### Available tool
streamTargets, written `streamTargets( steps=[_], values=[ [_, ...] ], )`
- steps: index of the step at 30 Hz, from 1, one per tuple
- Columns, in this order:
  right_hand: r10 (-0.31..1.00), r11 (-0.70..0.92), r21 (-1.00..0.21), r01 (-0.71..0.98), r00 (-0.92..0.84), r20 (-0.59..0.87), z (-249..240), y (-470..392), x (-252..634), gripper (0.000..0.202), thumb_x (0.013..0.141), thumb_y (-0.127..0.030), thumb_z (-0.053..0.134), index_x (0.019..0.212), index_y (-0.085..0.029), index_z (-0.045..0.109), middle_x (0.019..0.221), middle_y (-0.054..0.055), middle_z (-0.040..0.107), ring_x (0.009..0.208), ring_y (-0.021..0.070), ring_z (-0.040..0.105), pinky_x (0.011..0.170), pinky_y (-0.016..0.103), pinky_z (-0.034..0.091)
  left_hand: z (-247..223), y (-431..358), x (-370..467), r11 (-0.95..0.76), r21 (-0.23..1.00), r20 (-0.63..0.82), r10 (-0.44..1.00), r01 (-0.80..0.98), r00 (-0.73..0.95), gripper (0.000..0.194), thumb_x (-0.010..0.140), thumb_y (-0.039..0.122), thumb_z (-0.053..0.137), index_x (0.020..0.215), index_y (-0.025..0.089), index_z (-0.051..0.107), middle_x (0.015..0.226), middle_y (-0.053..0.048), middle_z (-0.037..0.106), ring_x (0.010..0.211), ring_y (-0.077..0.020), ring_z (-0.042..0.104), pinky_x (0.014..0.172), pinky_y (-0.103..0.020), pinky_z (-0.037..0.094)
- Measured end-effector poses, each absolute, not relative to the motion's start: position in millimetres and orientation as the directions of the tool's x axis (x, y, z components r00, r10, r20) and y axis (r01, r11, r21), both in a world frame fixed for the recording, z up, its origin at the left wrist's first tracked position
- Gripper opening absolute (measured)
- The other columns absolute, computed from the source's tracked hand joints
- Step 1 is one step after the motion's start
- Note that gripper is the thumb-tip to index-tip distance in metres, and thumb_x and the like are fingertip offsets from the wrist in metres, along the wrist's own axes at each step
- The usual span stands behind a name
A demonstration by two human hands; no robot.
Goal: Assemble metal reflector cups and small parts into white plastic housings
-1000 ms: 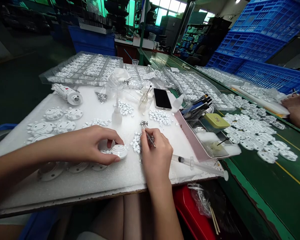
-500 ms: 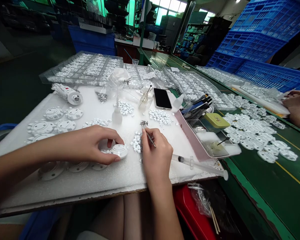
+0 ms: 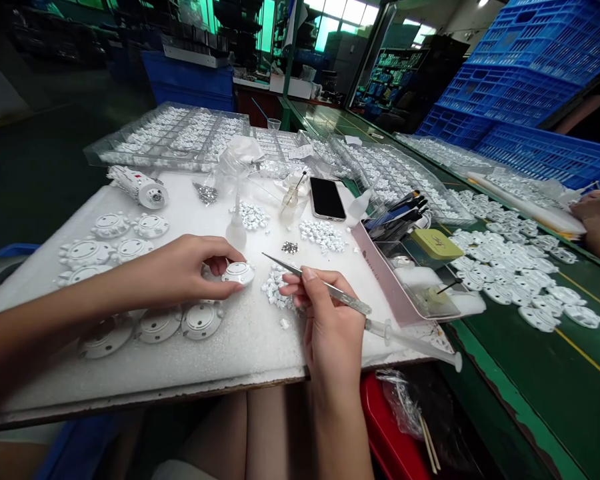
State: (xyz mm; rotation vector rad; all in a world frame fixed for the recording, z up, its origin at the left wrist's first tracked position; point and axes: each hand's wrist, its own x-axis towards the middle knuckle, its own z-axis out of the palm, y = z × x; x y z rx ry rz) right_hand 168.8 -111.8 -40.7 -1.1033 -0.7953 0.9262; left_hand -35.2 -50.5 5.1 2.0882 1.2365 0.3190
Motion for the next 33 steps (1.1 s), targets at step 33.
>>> streamTargets(
  steps=[33],
  values=[
    [0.976,0.126,-0.976,-0.178,0.196,0.091,-44.7,-115.0,169.2,0.015,0.078,-0.028,0.078,0.076,-0.018,0.067,0.073,0.004,0.076,0.057,0.0131,0.066,0.046,0.020,0.045,3.6,-49.5,-34.8,-0.144,0.794,-0.196,0.859,0.590,0.473,0.058,0.073,0.059,0.070,0.116,0.020,0.068,0.094,-0.004,0.073,0.089,-0.0242,0.068,0.076,-0.032,0.050]
  ],
)
